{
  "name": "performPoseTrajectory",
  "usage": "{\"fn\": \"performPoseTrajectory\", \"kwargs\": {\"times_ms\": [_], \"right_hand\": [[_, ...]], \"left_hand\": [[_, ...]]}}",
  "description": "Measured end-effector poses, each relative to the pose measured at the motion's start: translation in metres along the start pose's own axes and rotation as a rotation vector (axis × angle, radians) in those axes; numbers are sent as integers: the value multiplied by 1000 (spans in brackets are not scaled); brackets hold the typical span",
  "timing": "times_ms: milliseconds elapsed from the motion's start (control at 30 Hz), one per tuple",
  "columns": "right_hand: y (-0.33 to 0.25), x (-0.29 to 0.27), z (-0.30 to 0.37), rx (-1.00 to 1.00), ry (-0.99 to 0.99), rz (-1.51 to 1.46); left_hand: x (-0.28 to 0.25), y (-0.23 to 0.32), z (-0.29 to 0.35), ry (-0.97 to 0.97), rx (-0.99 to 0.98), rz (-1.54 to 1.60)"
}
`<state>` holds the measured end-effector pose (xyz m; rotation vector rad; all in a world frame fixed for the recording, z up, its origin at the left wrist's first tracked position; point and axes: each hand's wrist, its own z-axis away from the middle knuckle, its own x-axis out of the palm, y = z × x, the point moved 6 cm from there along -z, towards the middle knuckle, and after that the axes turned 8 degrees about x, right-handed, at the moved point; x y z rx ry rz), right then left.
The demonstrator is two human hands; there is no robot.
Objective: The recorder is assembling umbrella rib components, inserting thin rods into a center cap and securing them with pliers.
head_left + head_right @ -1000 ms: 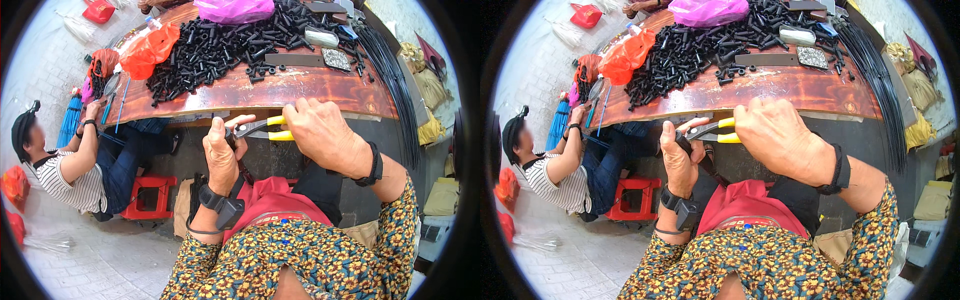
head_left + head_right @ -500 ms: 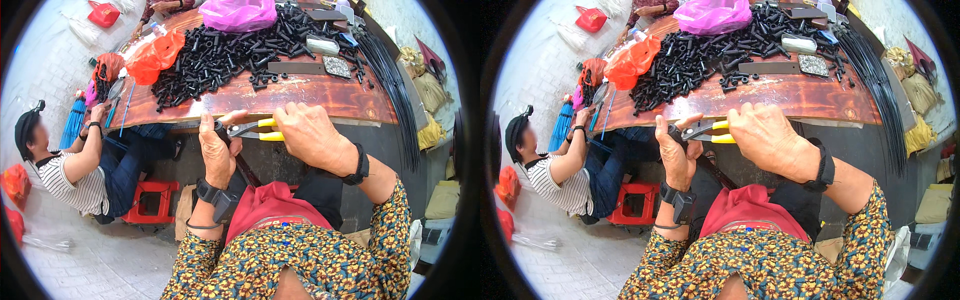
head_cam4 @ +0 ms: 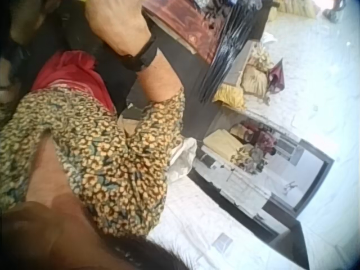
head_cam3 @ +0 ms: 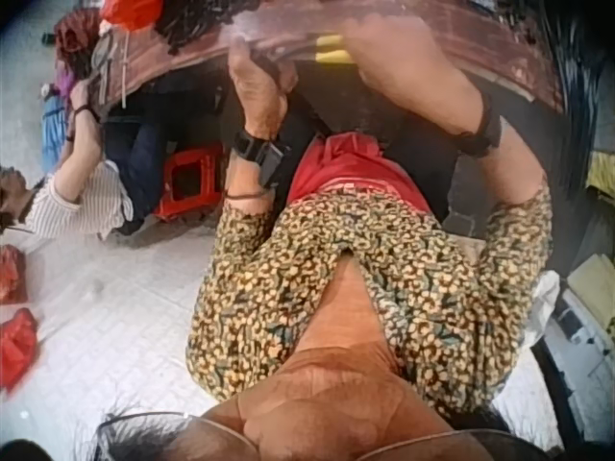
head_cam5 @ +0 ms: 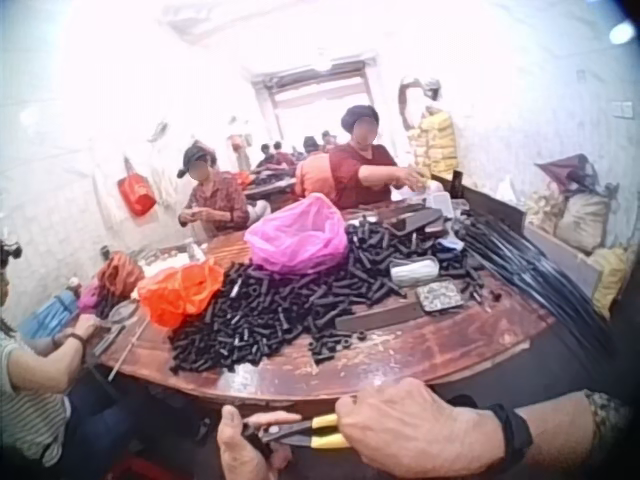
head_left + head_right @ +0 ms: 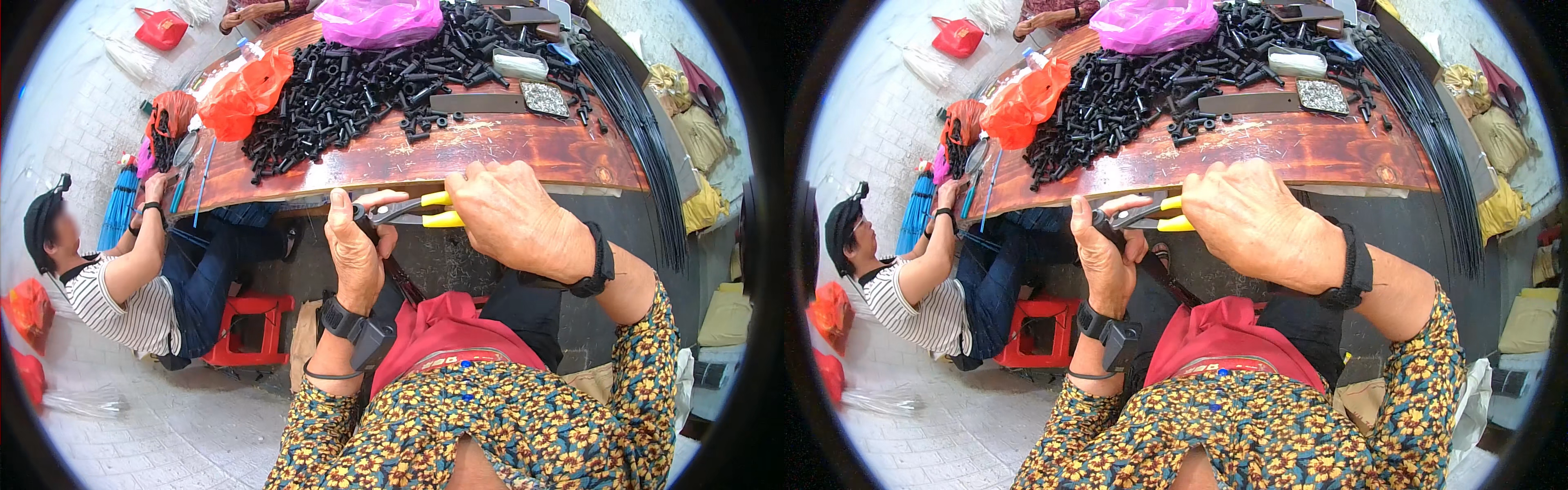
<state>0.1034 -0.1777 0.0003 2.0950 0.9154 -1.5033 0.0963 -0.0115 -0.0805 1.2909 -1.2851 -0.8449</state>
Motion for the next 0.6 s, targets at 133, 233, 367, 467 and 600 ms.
{"fn": "performPoseTrajectory", "kwargs": {"times_ms": [133, 233, 367, 467, 600], "right_hand": [[-2, -11, -2, -53, 61, -43], [-2, -2, -7, 4, 13, -29], [16, 33, 7, 177, 100, -126], [54, 35, 22, 377, -52, -148], [147, 39, 55, 823, -311, 10]], "left_hand": [[4, 3, 2, 46, 34, -64], [1, 1, -1, 55, 93, 21], [-16, 13, -10, 290, 91, 172], [-96, 70, -28, 305, 208, 376], [-214, 132, -26, 434, 373, 524]]}}
